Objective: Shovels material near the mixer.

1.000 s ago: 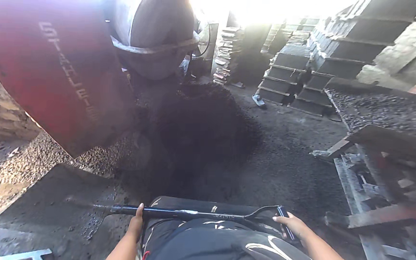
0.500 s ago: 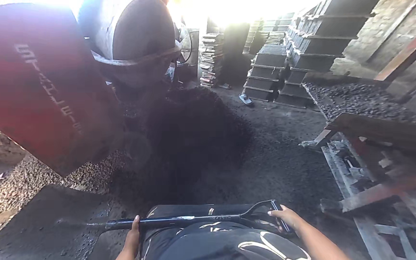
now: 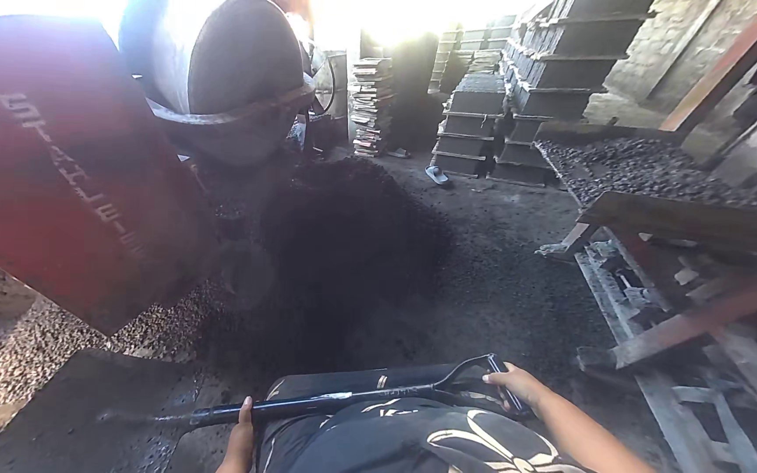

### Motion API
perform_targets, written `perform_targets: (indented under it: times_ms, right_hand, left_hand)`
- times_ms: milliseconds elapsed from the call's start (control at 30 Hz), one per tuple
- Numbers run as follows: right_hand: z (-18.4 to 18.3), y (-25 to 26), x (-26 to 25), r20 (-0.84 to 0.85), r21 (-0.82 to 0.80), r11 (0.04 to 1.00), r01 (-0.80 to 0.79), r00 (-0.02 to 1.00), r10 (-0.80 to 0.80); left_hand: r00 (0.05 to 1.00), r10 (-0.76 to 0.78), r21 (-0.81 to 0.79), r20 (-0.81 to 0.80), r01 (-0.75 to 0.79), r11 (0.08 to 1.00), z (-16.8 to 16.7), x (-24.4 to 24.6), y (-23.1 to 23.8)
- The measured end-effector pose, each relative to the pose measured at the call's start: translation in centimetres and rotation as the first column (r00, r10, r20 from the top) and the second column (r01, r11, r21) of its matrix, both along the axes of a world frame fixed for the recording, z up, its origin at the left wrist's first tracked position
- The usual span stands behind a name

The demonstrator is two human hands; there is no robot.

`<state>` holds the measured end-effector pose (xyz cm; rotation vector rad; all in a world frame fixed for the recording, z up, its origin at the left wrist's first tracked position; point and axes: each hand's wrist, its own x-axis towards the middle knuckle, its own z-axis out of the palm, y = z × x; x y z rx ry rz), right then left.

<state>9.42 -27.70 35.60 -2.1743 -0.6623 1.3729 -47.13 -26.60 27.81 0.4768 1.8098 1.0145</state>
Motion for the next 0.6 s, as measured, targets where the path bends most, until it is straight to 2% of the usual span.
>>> perform_targets:
  times_ms: [300, 500, 600]
  right_hand:
    - [-0.3, -0.1, 0.0, -0.002, 0.002, 1.000, -0.002, 1.000, 0.002]
    - [0.8, -1.1, -0.9, 0.052, 0.010, 1.000, -0.026, 0.998, 0.026]
    - [1.2, -1.4, -1.4, 0.071, 0.022, 0.999, -0.035, 0.997, 0.034]
  left_hand:
    - [1.000, -0.010, 0.005, 0.017, 0.010, 1.000, 0.4, 0.0, 0.0]
    - [0.995, -0.074, -0.069, -0.062, 0.070, 0.995, 3.0, 1.1, -0.7]
    - [0.995, -0.095, -0.041, -0.042, 0.093, 0.995, 2.1, 0.6, -0.7]
